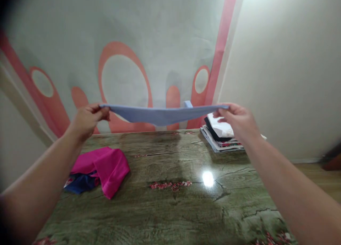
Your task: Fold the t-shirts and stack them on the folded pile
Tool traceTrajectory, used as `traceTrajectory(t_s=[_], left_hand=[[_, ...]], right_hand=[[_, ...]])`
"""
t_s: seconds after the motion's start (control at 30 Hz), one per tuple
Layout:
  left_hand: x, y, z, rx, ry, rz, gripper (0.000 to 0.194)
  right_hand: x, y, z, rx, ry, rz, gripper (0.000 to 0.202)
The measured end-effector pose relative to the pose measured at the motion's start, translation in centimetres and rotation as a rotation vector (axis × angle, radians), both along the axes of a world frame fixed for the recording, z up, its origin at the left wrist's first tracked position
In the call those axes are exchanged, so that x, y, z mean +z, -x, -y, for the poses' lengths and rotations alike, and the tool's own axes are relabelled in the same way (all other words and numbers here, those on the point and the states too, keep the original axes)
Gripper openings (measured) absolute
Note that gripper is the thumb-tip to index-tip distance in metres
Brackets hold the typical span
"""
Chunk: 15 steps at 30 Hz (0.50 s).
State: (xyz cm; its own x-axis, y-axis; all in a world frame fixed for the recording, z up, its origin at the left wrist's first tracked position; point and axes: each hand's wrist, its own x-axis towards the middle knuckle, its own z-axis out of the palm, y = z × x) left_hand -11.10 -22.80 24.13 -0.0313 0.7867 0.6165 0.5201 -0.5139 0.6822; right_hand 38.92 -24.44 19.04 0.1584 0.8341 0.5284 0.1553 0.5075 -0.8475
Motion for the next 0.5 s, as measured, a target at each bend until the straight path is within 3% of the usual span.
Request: traceTrajectory(t_s=[0.1, 0.2, 0.27, 0.37, 0.43, 0.5], left_hand=[[-6.6, 0.8, 4.2, -0.086, 0.202, -0.375, 0.028], [-13.6, 1.5, 7.2, -0.257, 0.385, -0.475, 0.029], [-17.1, 2.0, 8.9, -0.361, 0.469, -0.538, 0.029], [-19.5, 2.6, 11.8, -0.413, 0.458, -0.633, 0.027], [-19.5, 3.0, 14.2, -0.433, 0.453, -0.681, 0.026], [-18.6, 3.6, 16.5, -0.477, 0.475, -0.715, 0.026]], right_hand=[[-7.6, -0.7, 3.9, -0.032, 0.219, 0.336, 0.027], [-14.7, -1.0, 7.0, 0.053, 0.26, 0.516, 0.021], [-17.9, -1.3, 8.8, 0.113, 0.306, 0.567, 0.02], [-19.9, -2.2, 11.3, 0.143, 0.325, 0.651, 0.018], [-19.6, -3.1, 13.0, 0.207, 0.354, 0.729, 0.018], [-18.3, -3.9, 14.4, 0.243, 0.41, 0.813, 0.015]])
